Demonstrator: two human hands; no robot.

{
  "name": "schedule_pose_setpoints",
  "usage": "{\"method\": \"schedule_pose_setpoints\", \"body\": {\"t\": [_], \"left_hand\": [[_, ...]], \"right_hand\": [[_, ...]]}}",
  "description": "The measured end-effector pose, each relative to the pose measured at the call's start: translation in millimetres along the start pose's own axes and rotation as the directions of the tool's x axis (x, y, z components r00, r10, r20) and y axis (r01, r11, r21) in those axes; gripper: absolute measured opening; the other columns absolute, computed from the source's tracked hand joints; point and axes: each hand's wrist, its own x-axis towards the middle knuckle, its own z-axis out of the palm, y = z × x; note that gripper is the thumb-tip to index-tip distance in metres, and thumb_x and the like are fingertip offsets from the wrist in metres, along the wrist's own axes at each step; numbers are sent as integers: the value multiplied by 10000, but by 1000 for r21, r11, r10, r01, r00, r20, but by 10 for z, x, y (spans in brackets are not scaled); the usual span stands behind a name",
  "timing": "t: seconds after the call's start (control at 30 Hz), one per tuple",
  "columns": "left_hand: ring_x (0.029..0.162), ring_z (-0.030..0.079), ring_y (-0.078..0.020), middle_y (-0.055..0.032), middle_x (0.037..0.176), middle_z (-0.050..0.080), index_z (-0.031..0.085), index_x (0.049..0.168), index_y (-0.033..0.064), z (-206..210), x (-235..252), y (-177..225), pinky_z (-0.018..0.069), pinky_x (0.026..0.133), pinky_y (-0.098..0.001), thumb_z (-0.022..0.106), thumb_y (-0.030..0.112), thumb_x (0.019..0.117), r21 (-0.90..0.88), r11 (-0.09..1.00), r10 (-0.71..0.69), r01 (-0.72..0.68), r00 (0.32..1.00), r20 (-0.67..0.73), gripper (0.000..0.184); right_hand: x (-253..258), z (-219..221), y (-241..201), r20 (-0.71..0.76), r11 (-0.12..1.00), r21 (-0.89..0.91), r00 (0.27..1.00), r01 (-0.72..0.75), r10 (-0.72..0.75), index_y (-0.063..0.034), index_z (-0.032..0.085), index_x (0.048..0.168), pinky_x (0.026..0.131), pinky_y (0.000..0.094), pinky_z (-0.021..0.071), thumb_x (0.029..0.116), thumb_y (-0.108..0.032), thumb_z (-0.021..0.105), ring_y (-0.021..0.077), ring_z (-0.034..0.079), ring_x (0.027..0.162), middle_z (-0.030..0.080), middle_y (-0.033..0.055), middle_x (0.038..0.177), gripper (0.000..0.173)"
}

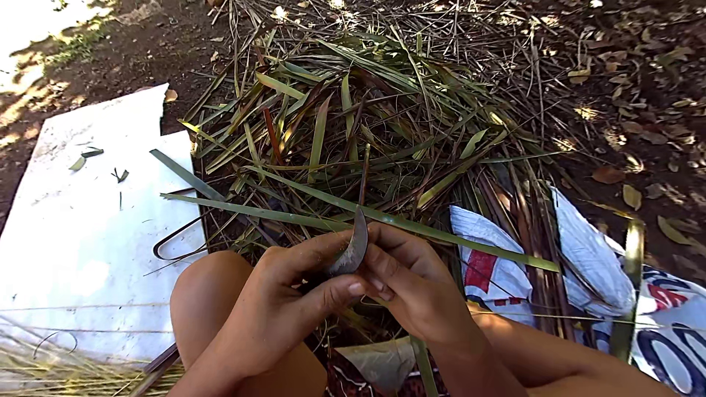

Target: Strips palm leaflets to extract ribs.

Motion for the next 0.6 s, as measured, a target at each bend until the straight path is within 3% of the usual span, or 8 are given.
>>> {"method": "schedule_pose_setpoints", "body": {"t": [0.37,0.6], "left_hand": [[700,581,115,131,869,702,666,1310,73,-13,-11,45,475,608,-55,639,250,1011,-123,987,-105,107,994,19,348],[767,606,117,125,956,723,663,1319,83,-48,3,40,500,659,-57,657,246,1000,-40,996,-83,85,994,65,359]], "right_hand": [[-102,85,46,-108,963,-224,978,150,-177,-43,619,1023,628,59,436,1008,-50,543,-120,515,698,611,-128,833,77],[-90,62,3,-110,996,-77,992,49,-57,-74,635,1019,542,63,369,1039,-66,482,-121,430,598,538,-161,746,155]]}}
